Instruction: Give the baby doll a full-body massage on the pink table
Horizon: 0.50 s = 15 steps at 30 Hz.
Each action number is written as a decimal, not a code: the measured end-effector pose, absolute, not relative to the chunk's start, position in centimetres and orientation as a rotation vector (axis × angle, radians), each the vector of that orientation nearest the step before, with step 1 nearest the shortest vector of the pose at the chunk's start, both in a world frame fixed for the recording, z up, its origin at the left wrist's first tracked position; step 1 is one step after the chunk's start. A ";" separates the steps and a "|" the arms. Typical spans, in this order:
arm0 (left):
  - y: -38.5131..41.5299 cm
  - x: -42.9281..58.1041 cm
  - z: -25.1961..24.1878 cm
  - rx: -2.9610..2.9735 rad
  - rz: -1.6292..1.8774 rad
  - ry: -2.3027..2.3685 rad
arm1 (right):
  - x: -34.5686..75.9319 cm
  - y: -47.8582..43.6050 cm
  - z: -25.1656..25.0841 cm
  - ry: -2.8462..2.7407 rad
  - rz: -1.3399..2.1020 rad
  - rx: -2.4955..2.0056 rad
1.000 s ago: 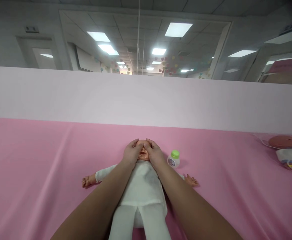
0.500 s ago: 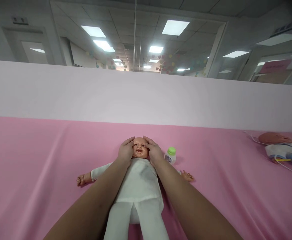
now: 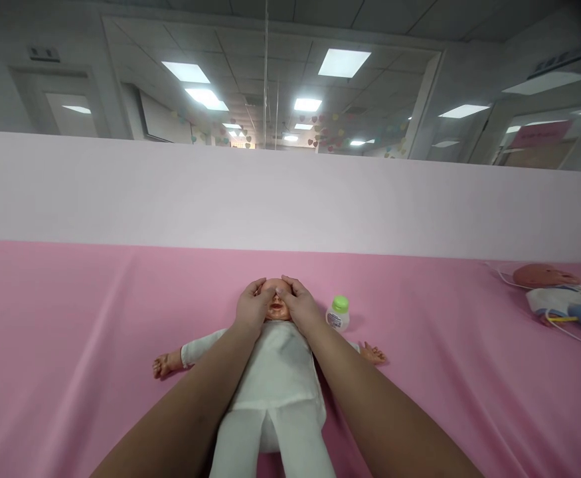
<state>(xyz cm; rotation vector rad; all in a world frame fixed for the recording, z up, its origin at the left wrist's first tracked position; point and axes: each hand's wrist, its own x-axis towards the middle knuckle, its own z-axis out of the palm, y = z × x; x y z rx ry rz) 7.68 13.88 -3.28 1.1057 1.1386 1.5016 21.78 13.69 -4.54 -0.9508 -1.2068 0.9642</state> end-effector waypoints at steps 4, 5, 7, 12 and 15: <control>13.9 7.7 -3.4 1.114 1.510 1.152 | 21.8 13.9 -4.6 -1.221 0.933 -0.989; 13.9 7.7 -3.4 1.113 1.510 1.148 | 21.8 13.9 -4.7 -1.215 0.936 -0.991; 14.0 7.8 -3.4 1.105 1.511 1.142 | 21.8 14.0 -4.7 -1.198 0.945 -0.986; 14.1 7.9 -3.3 1.053 1.515 1.134 | 21.8 14.1 -4.7 -1.128 1.014 -0.951; 14.1 7.8 -3.2 1.003 1.510 1.123 | 21.8 14.1 -4.5 -1.061 1.112 -0.912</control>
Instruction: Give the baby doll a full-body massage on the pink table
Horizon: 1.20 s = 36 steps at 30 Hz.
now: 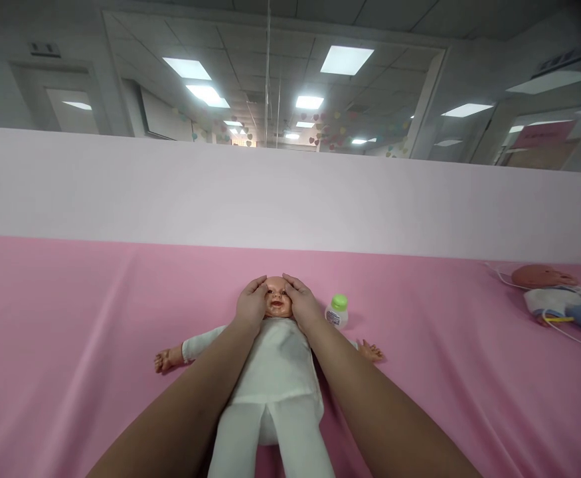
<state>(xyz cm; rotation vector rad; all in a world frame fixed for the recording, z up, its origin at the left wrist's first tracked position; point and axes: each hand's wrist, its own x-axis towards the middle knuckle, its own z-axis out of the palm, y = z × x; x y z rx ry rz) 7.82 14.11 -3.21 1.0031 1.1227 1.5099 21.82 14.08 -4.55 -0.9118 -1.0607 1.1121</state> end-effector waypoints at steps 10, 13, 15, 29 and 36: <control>14.0 7.8 -3.0 0.951 1.508 1.091 | 22.1 13.5 -4.3 -0.974 1.244 -0.821; 13.8 7.9 -3.0 0.985 1.504 1.072 | 22.1 13.4 -4.3 -1.060 1.211 -0.820; 13.8 7.9 -3.1 1.032 1.498 1.073 | 22.1 13.3 -4.3 -1.119 1.170 -0.845; 14.0 7.9 -2.9 1.089 1.502 1.163 | 21.9 14.1 -4.2 -1.054 1.125 -0.922; 14.2 7.9 -2.9 1.004 1.502 1.136 | 22.2 13.6 -3.8 -0.916 1.311 -0.821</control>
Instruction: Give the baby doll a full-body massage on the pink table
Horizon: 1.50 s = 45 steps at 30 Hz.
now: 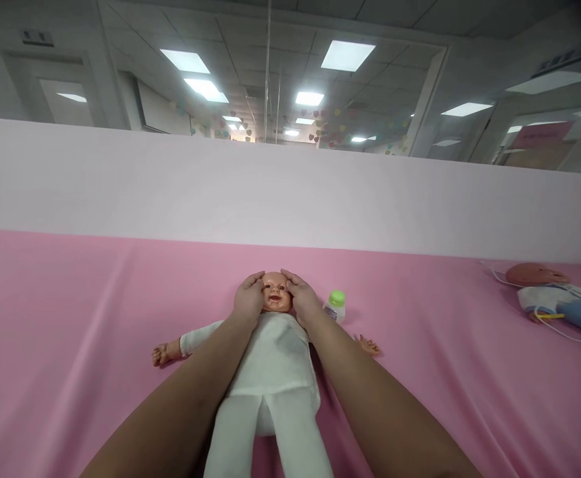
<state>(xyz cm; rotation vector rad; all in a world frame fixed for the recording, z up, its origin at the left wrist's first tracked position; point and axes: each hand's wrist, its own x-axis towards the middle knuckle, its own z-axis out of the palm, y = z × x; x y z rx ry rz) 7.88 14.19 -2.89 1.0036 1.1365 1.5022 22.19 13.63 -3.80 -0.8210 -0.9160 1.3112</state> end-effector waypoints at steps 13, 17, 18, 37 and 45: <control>13.9 7.6 -3.1 1.103 1.486 1.113 | 22.3 12.4 -3.1 -1.139 1.265 -0.883; 13.8 7.6 -3.0 1.121 1.455 1.148 | 22.1 12.2 -2.6 -1.150 1.198 -0.962; 13.8 7.6 -2.9 1.127 1.451 1.166 | 22.0 12.3 -2.6 -1.139 1.186 -0.965; 14.0 7.7 -2.8 0.973 1.491 1.053 | 23.4 13.0 -3.5 -1.013 1.387 -0.770; 13.8 7.6 -3.1 1.133 1.474 1.120 | 22.3 12.5 -2.7 -1.064 1.255 -0.854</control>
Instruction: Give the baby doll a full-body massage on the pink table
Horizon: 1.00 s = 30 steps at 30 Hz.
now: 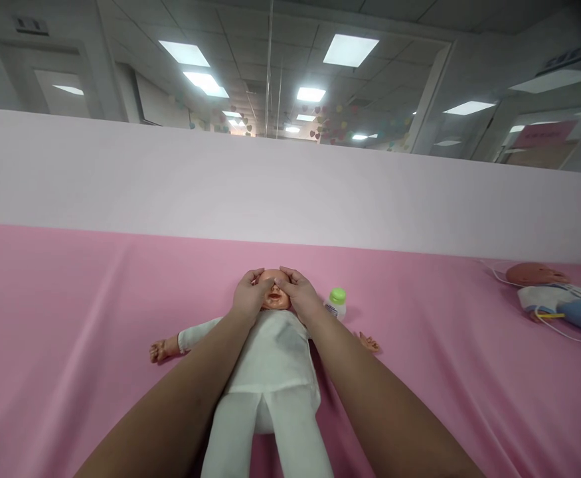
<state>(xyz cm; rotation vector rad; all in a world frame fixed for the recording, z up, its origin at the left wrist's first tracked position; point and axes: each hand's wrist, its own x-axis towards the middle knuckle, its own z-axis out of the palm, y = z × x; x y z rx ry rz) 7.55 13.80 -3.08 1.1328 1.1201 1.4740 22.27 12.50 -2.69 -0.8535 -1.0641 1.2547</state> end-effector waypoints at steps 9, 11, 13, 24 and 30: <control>14.0 7.8 -2.8 1.062 1.482 1.146 | 22.1 12.8 -2.7 -0.918 1.319 -0.880; 13.9 7.7 -2.7 0.986 1.477 1.105 | 22.3 12.8 -2.8 -0.884 1.367 -0.869; 13.7 7.6 -2.6 0.912 1.474 1.059 | 22.6 12.8 -3.0 -0.872 1.397 -0.846; 13.4 7.5 -2.7 0.939 1.504 0.995 | 22.3 11.8 -2.5 -1.069 1.332 -0.798; 13.4 7.7 -2.7 0.930 1.498 0.978 | 21.4 12.7 -2.7 -1.106 1.129 -0.951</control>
